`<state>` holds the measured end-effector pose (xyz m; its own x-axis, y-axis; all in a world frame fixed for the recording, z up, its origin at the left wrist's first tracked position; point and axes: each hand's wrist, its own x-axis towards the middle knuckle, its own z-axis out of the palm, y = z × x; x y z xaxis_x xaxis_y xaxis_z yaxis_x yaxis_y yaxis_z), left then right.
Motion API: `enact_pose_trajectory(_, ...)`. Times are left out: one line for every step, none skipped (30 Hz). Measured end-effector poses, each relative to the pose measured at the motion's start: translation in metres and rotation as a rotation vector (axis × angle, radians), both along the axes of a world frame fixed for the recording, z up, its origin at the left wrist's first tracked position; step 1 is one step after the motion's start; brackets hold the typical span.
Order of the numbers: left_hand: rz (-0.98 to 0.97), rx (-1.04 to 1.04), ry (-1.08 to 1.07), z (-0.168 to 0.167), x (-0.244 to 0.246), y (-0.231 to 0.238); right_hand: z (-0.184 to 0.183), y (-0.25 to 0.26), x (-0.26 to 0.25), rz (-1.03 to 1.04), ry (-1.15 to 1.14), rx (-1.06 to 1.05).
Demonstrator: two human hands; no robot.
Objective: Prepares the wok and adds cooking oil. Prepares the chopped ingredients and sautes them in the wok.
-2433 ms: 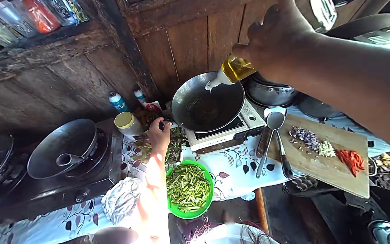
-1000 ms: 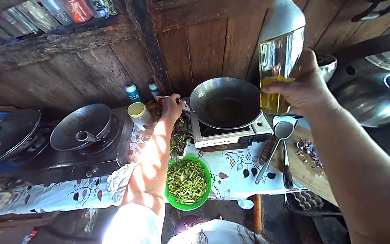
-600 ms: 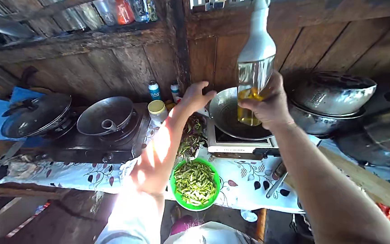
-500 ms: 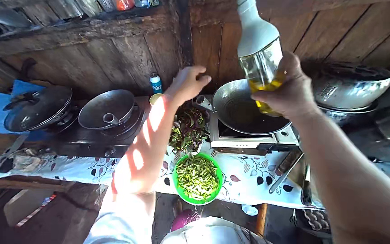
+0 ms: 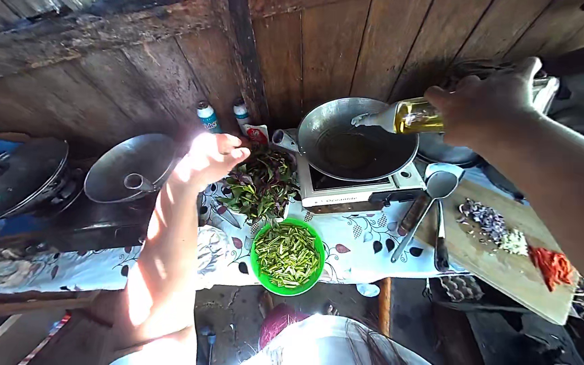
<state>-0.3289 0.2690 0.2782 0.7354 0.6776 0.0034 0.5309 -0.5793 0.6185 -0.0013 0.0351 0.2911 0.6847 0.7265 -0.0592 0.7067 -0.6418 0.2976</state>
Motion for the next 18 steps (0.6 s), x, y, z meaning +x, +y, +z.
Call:
enact_pose_trajectory(-0.022, -0.01, 0.019, -0.001, 0.008, -0.005, -0.001, 0.002, 0.0, 0.004, 0.0, -0.001)
enact_pose_trajectory(-0.049, -0.011, 0.037, -0.003, 0.016, -0.008, -0.002, 0.003, -0.002, 0.009, 0.006, 0.007)
enact_pose_trajectory(-0.072, -0.02, 0.058, -0.003, 0.025, -0.013, -0.003, 0.002, -0.004, 0.012, 0.008, 0.015)
enact_pose_trajectory(-0.091, -0.025, 0.088, -0.001, 0.032, -0.02, -0.003, 0.0, -0.007, 0.011, 0.017, 0.025)
enact_pose_trajectory(-0.111, -0.027, 0.121, 0.003, 0.039, -0.027, -0.004, -0.004, -0.008, 0.009, 0.026, 0.048)
enact_pose_trajectory(-0.131, -0.023, 0.151, 0.006, 0.045, -0.033, -0.004, -0.008, -0.01, -0.005, 0.044, 0.075)
enact_pose_trajectory(-0.153, -0.014, 0.165, 0.01, 0.049, -0.039, -0.004, -0.015, -0.012, -0.029, 0.073, 0.11)
enact_pose_trajectory(-0.173, -0.002, 0.174, 0.014, 0.053, -0.045, -0.003, -0.023, -0.012, -0.061, 0.097, 0.141)
enact_pose_trajectory(-0.191, 0.003, 0.175, 0.017, 0.057, -0.05, -0.004, -0.03, -0.011, -0.094, 0.122, 0.181)
enact_pose_trajectory(-0.207, 0.005, 0.171, 0.021, 0.06, -0.054, -0.006, -0.037, -0.008, -0.131, 0.143, 0.217)
enact_pose_trajectory(-0.222, 0.003, 0.167, 0.024, 0.065, -0.056, -0.009, -0.044, -0.004, -0.162, 0.162, 0.258)
enact_pose_trajectory(-0.238, 0.005, 0.164, 0.026, 0.069, -0.058, -0.012, -0.05, -0.001, -0.182, 0.182, 0.302)
enact_pose_trajectory(-0.251, 0.009, 0.163, 0.03, 0.075, -0.061, -0.015, -0.054, 0.003, -0.199, 0.194, 0.333)
enact_pose_trajectory(-0.266, 0.015, 0.167, 0.034, 0.081, -0.065, -0.018, -0.057, 0.006, -0.213, 0.2, 0.357)
enact_pose_trajectory(-0.286, 0.03, 0.171, 0.039, 0.087, -0.07, -0.02, -0.059, 0.007, -0.224, 0.215, 0.382)
enact_pose_trajectory(-0.309, 0.048, 0.174, 0.043, 0.094, -0.075, -0.023, -0.059, 0.009, -0.23, 0.228, 0.409)
enact_pose_trajectory(-0.334, 0.064, 0.171, 0.048, 0.101, -0.08, -0.024, -0.059, 0.01, -0.232, 0.255, 0.451)
enact_pose_trajectory(-0.358, 0.076, 0.163, 0.051, 0.108, -0.085, -0.026, -0.058, 0.011, -0.234, 0.288, 0.504)
